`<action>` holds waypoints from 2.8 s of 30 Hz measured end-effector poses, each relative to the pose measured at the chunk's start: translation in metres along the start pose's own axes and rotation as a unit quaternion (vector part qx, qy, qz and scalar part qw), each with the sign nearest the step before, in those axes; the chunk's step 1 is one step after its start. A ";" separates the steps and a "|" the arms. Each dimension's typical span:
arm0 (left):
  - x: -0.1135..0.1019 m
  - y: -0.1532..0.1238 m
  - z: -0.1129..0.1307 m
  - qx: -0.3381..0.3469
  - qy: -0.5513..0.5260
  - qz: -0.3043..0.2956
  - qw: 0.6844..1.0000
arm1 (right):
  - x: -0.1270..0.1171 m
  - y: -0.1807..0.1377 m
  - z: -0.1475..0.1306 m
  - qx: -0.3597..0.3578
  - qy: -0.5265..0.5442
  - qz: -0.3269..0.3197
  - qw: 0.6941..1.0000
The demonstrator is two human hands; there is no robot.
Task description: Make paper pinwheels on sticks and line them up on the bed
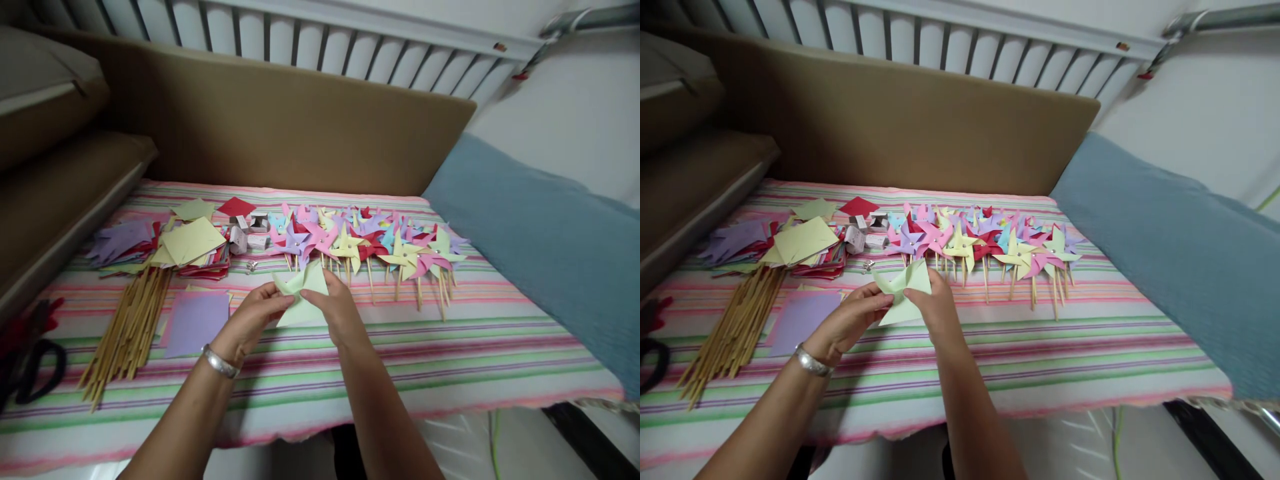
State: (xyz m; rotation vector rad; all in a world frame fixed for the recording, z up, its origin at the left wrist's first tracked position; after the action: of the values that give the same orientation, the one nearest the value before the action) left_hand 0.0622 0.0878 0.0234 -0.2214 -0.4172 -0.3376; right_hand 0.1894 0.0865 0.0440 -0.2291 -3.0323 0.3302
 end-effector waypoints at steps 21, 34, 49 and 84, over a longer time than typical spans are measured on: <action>-0.048 0.003 0.004 0.020 -0.053 0.175 0.983 | 0.016 -0.003 0.006 -0.002 -0.020 0.036 0.999; -0.071 -0.001 0.023 0.036 -0.049 0.186 0.981 | 0.051 -0.035 -0.038 -0.281 -0.331 -0.040 0.900; -0.042 0.000 0.019 0.040 0.039 0.127 0.990 | 0.037 -0.020 -0.027 -0.169 -0.220 0.006 0.961; -0.029 0.001 0.011 0.005 0.066 0.044 0.997 | 0.026 -0.011 -0.012 -0.075 -0.252 0.056 0.963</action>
State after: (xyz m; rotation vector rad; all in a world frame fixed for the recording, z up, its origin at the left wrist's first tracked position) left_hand 0.0339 0.1000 0.0204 -0.2051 -0.2780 -0.2611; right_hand 0.1629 0.0821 0.0595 -0.3804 -3.5632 0.1851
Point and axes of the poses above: each hand's wrist, its own y-axis towards the middle knuckle, its own x-axis out of the palm, z = x × y, the point moved 10 cm from there along y, towards the middle knuckle, and after that the axes turned 8 degrees about x, right-handed, at the moved point
